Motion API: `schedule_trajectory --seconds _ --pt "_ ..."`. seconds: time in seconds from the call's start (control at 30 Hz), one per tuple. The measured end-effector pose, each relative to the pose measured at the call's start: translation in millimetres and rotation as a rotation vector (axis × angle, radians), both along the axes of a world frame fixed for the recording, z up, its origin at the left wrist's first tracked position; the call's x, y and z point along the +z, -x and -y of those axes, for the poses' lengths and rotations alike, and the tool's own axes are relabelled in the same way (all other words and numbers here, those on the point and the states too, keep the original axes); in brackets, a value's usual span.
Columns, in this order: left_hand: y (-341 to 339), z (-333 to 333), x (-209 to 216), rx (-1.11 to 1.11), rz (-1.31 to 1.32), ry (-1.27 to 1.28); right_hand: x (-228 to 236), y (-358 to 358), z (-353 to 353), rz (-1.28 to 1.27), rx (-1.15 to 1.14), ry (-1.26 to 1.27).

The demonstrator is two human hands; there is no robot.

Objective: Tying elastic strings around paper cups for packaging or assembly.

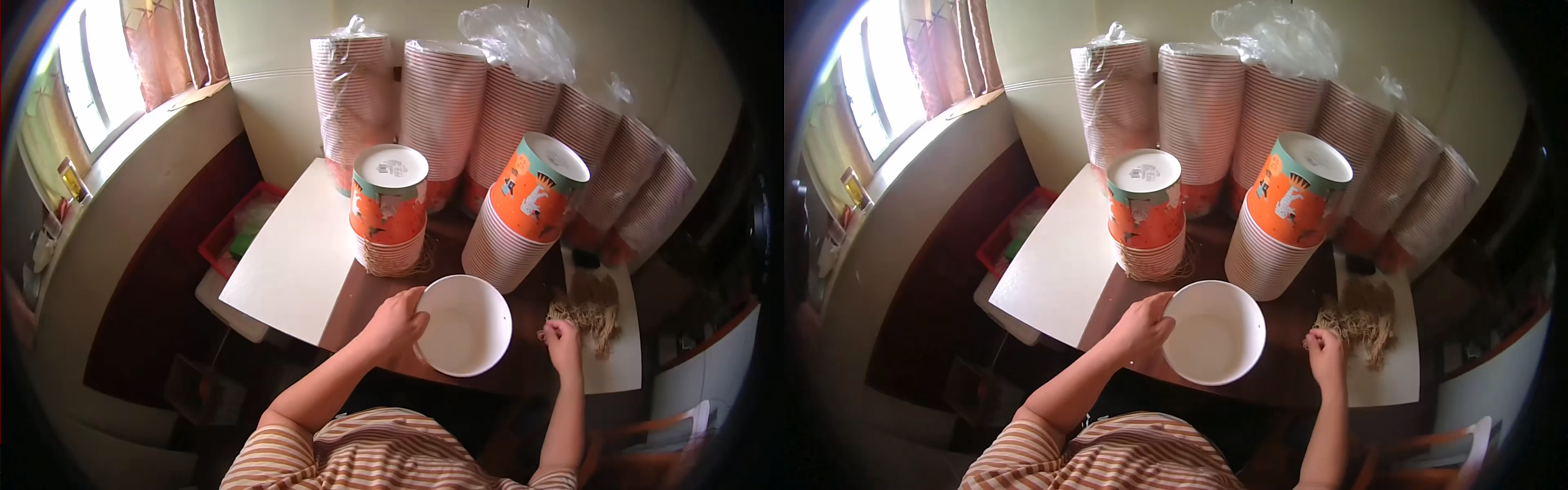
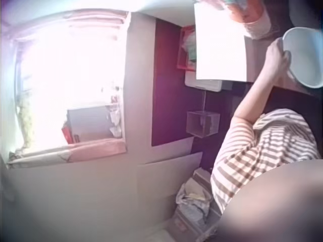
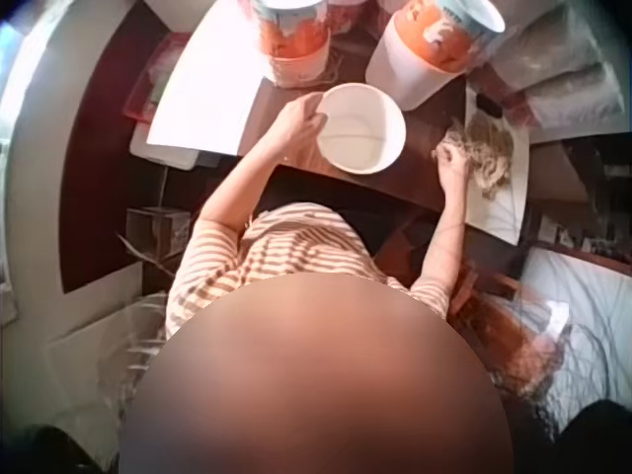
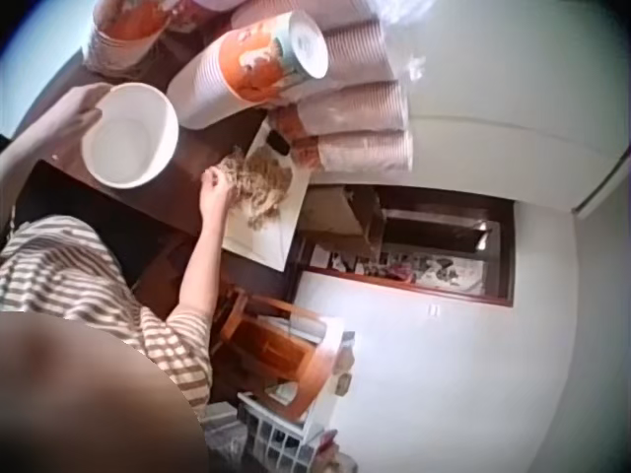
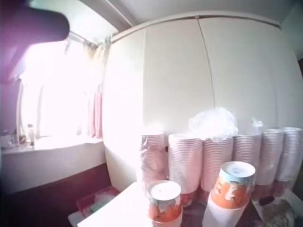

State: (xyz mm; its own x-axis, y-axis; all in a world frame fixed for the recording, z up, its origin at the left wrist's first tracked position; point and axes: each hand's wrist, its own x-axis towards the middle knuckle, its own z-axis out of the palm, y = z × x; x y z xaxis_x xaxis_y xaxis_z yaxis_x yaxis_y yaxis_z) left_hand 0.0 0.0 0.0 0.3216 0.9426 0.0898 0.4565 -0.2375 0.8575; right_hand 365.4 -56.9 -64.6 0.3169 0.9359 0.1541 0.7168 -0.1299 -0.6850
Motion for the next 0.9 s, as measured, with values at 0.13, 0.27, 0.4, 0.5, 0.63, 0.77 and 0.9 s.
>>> schedule_trajectory --seconds 0.13,0.27,0.4,0.5,0.63,0.77,0.9 --pt "-0.6 0.4 -1.2 0.021 0.035 -0.012 21.6 -16.6 -6.7 0.347 0.012 0.015" --pt "11.8 -1.5 -19.6 0.093 0.200 0.142 10.2 -39.5 -24.8 0.385 0.079 0.073" --pt "18.7 11.0 -21.5 0.156 0.453 0.196 26.7 -40.9 -27.9 0.427 0.038 0.099" --pt "27.1 20.9 -47.8 0.167 0.559 0.113 32.3 -46.4 -23.5 0.462 0.006 0.096" --pt "34.8 29.1 -86.3 0.162 0.589 0.017 35.8 -36.5 -27.5 0.523 0.052 0.196" --pt "36.8 37.7 -116.7 0.180 0.574 0.073 26.1 -9.5 -34.5 0.795 0.139 0.217" --pt "35.7 38.9 -123.9 0.139 0.516 0.019 -6.0 -32.8 -46.6 0.998 0.064 0.095"
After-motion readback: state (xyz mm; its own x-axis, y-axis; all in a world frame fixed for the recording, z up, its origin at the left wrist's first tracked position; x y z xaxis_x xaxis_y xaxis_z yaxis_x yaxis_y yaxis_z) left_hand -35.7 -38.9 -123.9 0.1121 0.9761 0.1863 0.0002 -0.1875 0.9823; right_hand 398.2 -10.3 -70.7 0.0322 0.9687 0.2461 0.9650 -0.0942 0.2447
